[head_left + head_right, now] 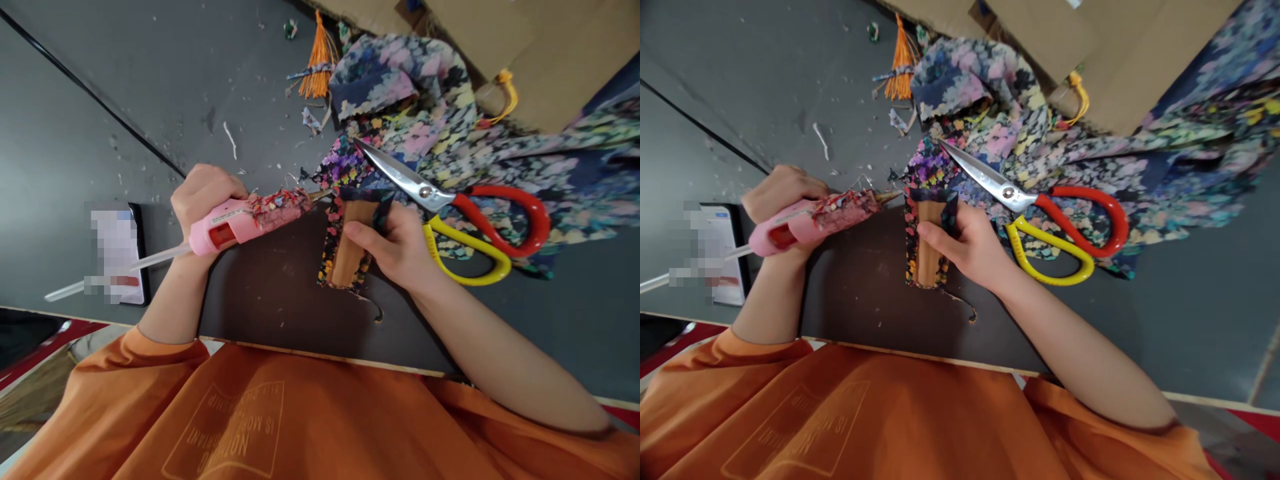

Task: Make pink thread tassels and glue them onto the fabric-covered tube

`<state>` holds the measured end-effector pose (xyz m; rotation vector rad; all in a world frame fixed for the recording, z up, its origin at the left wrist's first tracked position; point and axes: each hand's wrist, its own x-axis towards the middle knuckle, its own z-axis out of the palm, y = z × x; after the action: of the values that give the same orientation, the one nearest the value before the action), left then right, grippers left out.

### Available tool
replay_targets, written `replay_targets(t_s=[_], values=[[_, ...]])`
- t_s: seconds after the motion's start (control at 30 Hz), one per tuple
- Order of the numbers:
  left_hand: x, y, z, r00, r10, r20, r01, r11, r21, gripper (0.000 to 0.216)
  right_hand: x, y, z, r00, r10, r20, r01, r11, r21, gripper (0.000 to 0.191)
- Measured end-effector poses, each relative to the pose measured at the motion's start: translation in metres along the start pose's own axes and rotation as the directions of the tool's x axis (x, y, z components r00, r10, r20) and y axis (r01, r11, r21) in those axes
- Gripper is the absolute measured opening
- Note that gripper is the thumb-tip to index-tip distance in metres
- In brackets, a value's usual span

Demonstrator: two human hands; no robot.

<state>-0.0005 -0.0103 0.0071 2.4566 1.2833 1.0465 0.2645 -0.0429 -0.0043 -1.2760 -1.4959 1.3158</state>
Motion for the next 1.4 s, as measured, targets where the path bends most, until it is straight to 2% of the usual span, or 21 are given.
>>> replay_targets(t_s=[0.3, 0.5, 0.7, 0.97, 1.07, 1.2, 1.3, 1.4], values=[[0.003, 0.0, 0.003, 0.999, 0.021, -0.031, -0.021, 1.0, 0.01, 0.023, 0.001, -0.003, 0.0, 0.998, 0.019, 0.067, -0.022, 0.999, 0.038, 0.019], [0.001, -0.002, 0.002, 0.996, -0.088, 0.032, 0.086, 0.995, 0.042, 0.033, 0.002, -0.002, -0.001, 0.994, 0.01, 0.112, -0.014, 0.999, 0.038, 0.03], [0.008, 0.006, 0.002, 0.999, -0.039, 0.005, 0.039, 0.999, 0.008, 0.037, 0.002, -0.002, 0.0, 0.995, -0.013, 0.101, 0.009, 0.999, 0.039, 0.025], [0.016, 0.01, 0.002, 0.994, -0.097, 0.044, 0.096, 0.995, 0.034, 0.057, 0.003, -0.004, -0.001, 0.994, -0.021, 0.103, 0.02, 1.0, 0.006, 0.029], [0.012, 0.003, 0.002, 0.998, -0.018, 0.055, 0.017, 1.0, 0.002, 0.05, 0.002, -0.004, 0.0, 0.995, -0.041, 0.092, 0.048, 0.997, -0.065, 0.032], [0.007, -0.003, 0.002, 0.997, 0.073, 0.033, -0.073, 0.997, -0.005, 0.037, -0.002, 0.001, 0.002, 0.991, -0.047, 0.125, 0.059, 0.994, -0.095, 0.023], [0.008, -0.003, 0.001, 0.995, 0.097, 0.033, -0.098, 0.995, 0.032, 0.03, -0.006, 0.007, 0.003, 0.987, 0.005, 0.159, 0.012, 0.994, -0.104, 0.024], [0.009, -0.001, -0.001, 0.994, 0.09, 0.064, -0.092, 0.995, 0.03, 0.028, -0.007, 0.009, 0.004, 0.996, 0.003, 0.092, 0.006, 0.996, -0.09, 0.024]])
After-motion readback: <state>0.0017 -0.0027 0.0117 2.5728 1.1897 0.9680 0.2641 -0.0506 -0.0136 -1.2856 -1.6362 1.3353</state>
